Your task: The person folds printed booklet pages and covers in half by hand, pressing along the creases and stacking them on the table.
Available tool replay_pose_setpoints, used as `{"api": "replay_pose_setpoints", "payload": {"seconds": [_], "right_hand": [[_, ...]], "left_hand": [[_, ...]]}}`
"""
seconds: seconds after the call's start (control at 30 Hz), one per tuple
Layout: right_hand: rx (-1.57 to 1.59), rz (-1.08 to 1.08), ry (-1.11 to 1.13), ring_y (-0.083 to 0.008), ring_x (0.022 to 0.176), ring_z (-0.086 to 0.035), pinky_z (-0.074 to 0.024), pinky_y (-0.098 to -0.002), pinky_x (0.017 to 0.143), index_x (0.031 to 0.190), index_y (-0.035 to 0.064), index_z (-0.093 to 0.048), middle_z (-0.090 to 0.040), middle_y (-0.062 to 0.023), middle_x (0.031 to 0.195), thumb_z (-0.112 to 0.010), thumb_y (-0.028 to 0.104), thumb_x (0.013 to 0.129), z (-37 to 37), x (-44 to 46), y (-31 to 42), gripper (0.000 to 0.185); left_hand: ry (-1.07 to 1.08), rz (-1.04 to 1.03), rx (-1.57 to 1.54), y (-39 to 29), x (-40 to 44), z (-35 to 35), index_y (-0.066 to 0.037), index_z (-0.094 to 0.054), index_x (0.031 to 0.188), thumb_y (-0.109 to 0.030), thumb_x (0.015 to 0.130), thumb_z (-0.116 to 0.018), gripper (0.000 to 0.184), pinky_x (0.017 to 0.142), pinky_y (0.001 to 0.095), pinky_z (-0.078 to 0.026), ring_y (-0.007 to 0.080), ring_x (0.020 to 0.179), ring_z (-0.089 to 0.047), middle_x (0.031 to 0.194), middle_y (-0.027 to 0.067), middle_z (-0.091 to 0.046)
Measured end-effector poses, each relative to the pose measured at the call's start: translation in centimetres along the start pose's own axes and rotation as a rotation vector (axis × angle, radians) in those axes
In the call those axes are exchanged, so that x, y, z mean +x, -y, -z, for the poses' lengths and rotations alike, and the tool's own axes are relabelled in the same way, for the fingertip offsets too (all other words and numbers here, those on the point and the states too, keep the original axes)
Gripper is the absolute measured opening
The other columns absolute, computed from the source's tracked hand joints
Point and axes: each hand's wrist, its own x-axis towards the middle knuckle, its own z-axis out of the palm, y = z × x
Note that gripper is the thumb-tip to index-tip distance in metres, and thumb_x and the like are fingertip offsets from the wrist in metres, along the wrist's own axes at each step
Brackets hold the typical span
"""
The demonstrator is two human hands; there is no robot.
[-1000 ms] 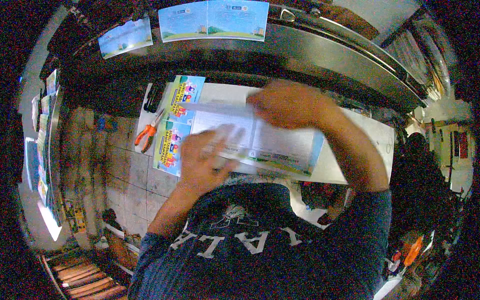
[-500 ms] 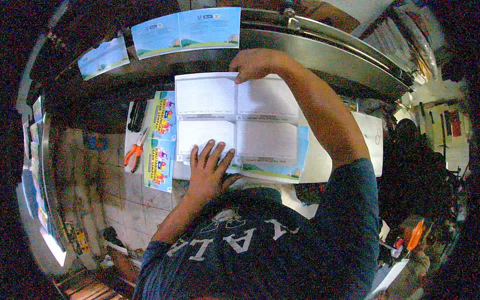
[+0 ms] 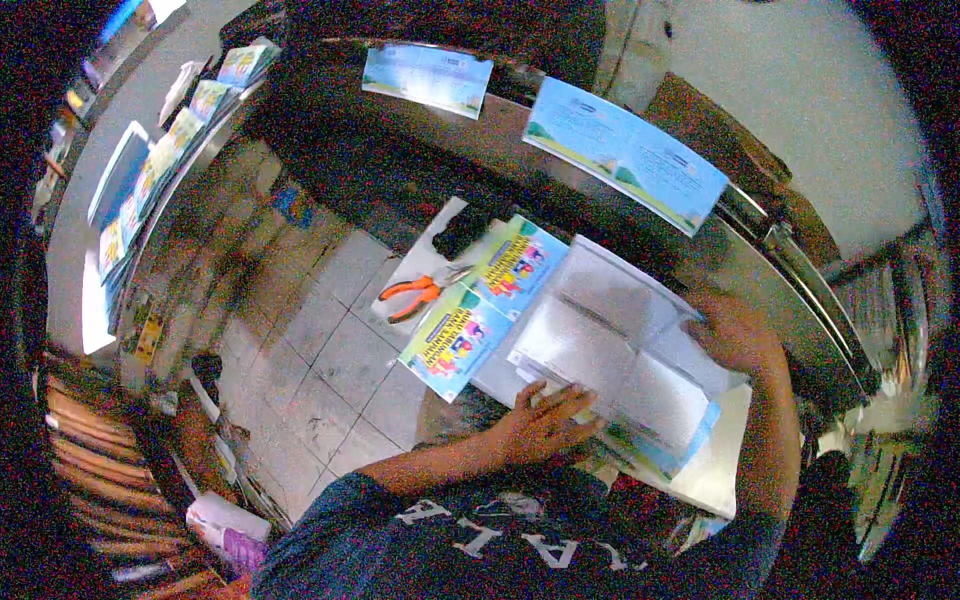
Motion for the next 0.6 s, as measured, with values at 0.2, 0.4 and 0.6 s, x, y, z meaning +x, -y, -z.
{"api": "replay_pose_setpoints", "payload": {"seconds": [0.2,0.4,0.6], "right_hand": [[-0.120,-0.120,-0.035,-0.0411,0.091,-0.060,-0.0476,-0.0477,0.079,0.115,0.0067,-0.061,-0.064,-0.0209,0.099,-0.064,0.022,0.082,0.0,-0.7,1.5,0.036],[-0.109,-0.205,-0.116,-0.0422,0.090,-0.060,-0.0468,-0.0497,0.078,0.121,0.0069,-0.057,-0.063,-0.0231,0.095,-0.064,0.017,0.081,-0.7,-1.5,2.6,0.041],[-0.161,-0.071,-0.223,-0.0428,0.098,-0.057,-0.0451,-0.0475,0.086,0.127,0.0085,-0.053,-0.062,-0.0246,0.103,-0.065,0.015,0.081,-1.9,-2.9,0.2,0.047]], "left_hand": [[0.022,-0.072,-0.364,1.3,-9.9,0.6,-0.010,-0.059,0.117,-0.025,0.081,-0.066,0.040,0.085,0.0453,-0.047,0.0280,0.106,-0.058,0.115,0.0145,-0.058],[0.243,0.363,-0.474,2.2,-10.2,0.3,-0.006,-0.060,0.108,-0.041,0.091,-0.053,0.040,0.070,0.0499,-0.051,0.0376,0.080,-0.063,0.085,0.0194,-0.063],[0.666,0.487,-0.442,3.6,-10.9,-0.7,-0.009,-0.058,0.114,-0.044,0.091,-0.048,0.043,0.059,0.0534,-0.051,0.0401,0.065,-0.063,0.071,0.0196,-0.063]]}}
